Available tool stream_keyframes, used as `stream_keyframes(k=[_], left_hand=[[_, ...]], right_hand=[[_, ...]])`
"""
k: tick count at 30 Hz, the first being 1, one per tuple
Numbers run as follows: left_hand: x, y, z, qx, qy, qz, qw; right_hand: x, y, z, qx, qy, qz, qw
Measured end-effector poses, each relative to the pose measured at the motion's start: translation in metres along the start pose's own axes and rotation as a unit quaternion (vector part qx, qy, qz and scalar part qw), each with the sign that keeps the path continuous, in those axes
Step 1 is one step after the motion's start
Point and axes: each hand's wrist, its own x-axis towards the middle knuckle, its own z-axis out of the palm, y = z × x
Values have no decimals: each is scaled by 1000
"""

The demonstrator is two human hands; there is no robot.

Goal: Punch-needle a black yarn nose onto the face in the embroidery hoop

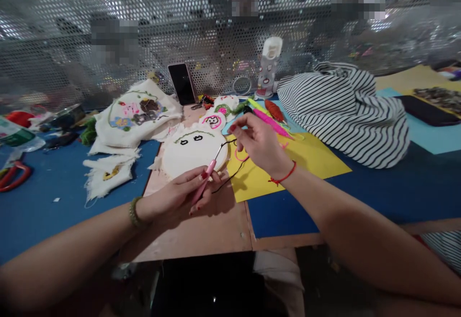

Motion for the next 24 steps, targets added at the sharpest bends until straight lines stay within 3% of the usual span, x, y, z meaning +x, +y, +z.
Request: stream_keyframes(k=[2, 7, 11, 13, 16, 18, 22, 24], left_hand=[[0, 1, -1, 11, 0, 9, 1000], [0, 0, -2, 51, 14, 27, 998], [-1, -1, -1, 37, 18, 29, 999], [-1, -2, 0, 13, 1, 26, 1000], [0, -1, 0, -15, -14, 28, 999], [2, 1, -1, -27, -4, 51, 998], [7, 7, -6, -87, 49, 119, 988], [8, 9, -9, -121, 56, 131, 982]], right_hand=[[1, 0, -3, -1, 27, -21, 999], [-5, -4, -4, -91, -21, -76, 993], [-7, -6, -2, -123, -14, -90, 988], [-4, -4, -3, -91, -33, -54, 994], [0, 0, -4, 6, -129, 52, 990], [1, 1, -3, 51, -176, 110, 977], [-6, 0, 8, 86, -161, 162, 970], [-12, -1, 16, 114, -232, 205, 944]])
